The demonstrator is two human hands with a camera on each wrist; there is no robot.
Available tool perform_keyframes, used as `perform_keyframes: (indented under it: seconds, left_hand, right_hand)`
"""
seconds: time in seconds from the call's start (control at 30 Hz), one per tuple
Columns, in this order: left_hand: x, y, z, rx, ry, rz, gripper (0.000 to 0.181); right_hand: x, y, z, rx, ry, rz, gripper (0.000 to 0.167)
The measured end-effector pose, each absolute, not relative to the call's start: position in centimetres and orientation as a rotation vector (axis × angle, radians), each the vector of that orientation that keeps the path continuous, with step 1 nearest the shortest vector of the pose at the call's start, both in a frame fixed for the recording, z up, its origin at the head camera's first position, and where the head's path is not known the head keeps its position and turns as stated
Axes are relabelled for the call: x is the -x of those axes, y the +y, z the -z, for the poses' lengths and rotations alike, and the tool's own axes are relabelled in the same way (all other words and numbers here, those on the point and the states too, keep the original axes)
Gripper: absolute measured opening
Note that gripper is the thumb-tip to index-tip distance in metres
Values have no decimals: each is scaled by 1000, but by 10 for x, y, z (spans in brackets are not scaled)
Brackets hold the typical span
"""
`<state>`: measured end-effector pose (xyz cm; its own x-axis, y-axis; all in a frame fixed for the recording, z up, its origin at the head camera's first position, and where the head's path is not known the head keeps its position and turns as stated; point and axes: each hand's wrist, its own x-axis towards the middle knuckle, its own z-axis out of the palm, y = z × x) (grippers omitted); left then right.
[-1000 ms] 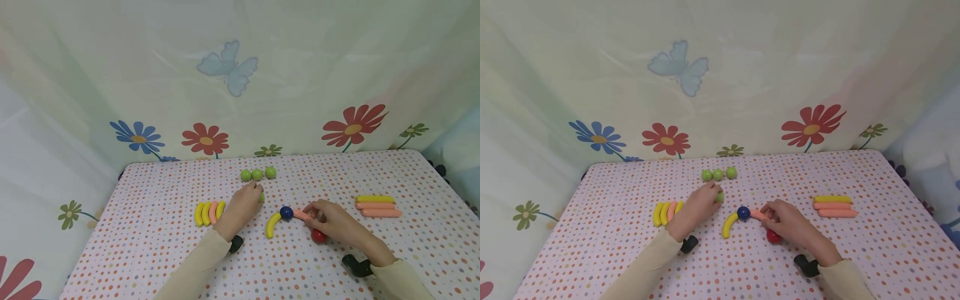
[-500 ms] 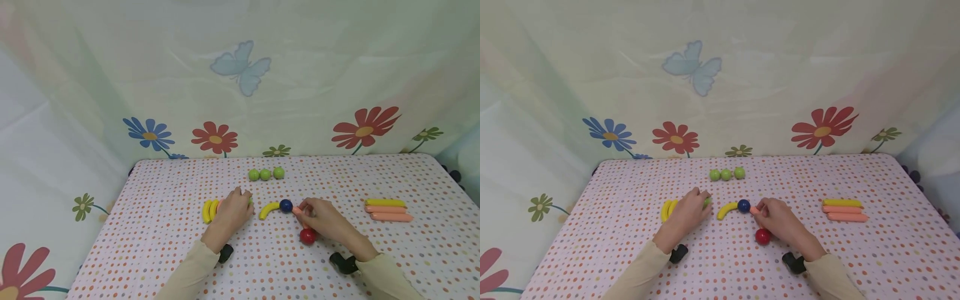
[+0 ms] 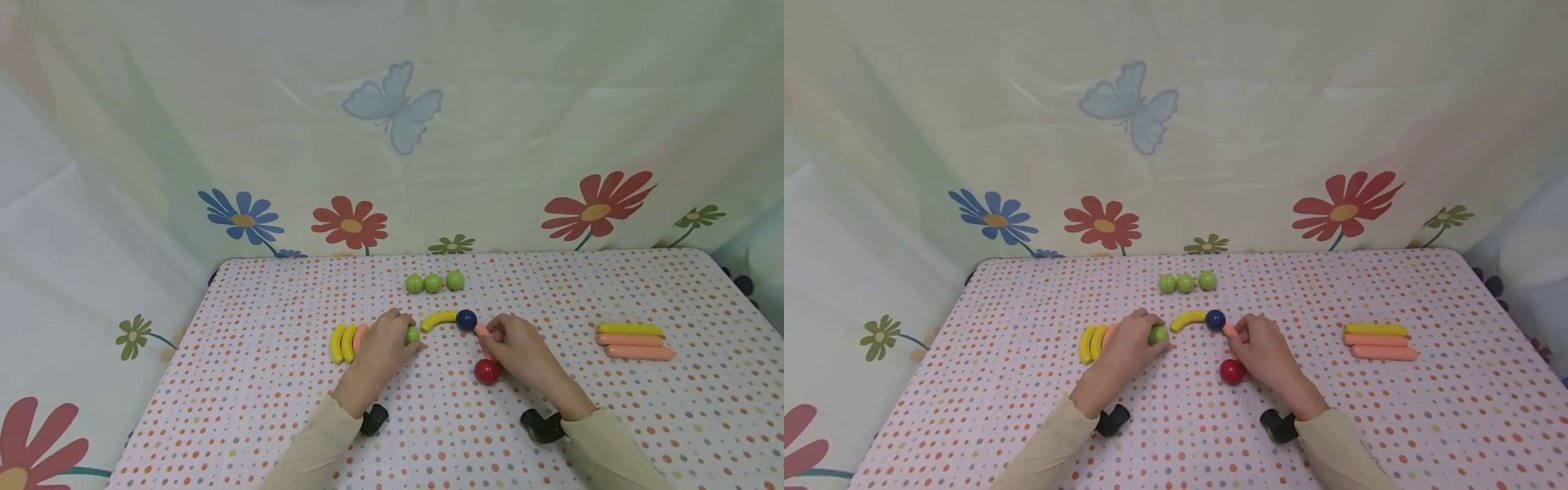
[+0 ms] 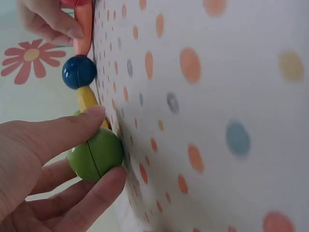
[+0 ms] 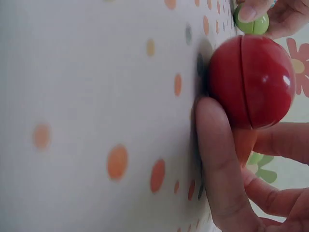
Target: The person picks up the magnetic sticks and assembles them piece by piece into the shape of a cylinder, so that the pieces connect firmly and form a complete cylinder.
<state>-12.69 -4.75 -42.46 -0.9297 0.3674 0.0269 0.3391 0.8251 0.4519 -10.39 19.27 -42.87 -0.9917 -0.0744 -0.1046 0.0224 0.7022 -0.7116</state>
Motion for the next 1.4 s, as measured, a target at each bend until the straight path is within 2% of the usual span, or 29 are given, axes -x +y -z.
perform_keyframes:
  seconds: [0.6, 0.77, 0.93, 1.03, 1.2, 1.4]
  left_hand:
    - [135, -34, 430, -502, 2949, -681, 33]
    - [135, -36, 429, -498, 2915, -744, 37]
    - [135, -40, 427, -501, 2862, -833, 39]
    - [136, -41, 426, -502, 2841, -872, 39]
    - [136, -41, 425, -506, 2829, -894, 37]
    - [131, -47, 423, -528, 2881, -879, 42]
  right_hand:
    - [89, 180, 437, -69, 2614, 1382, 31]
    - [83, 185, 433, 109, 2775, 1280, 35]
    - [77, 197, 427, 528, 2889, 1163, 24]
    - [76, 204, 425, 711, 2869, 1063, 28]
    - [73, 209, 424, 721, 2814, 952, 34]
    - [72, 209, 426, 692, 2785, 944, 30]
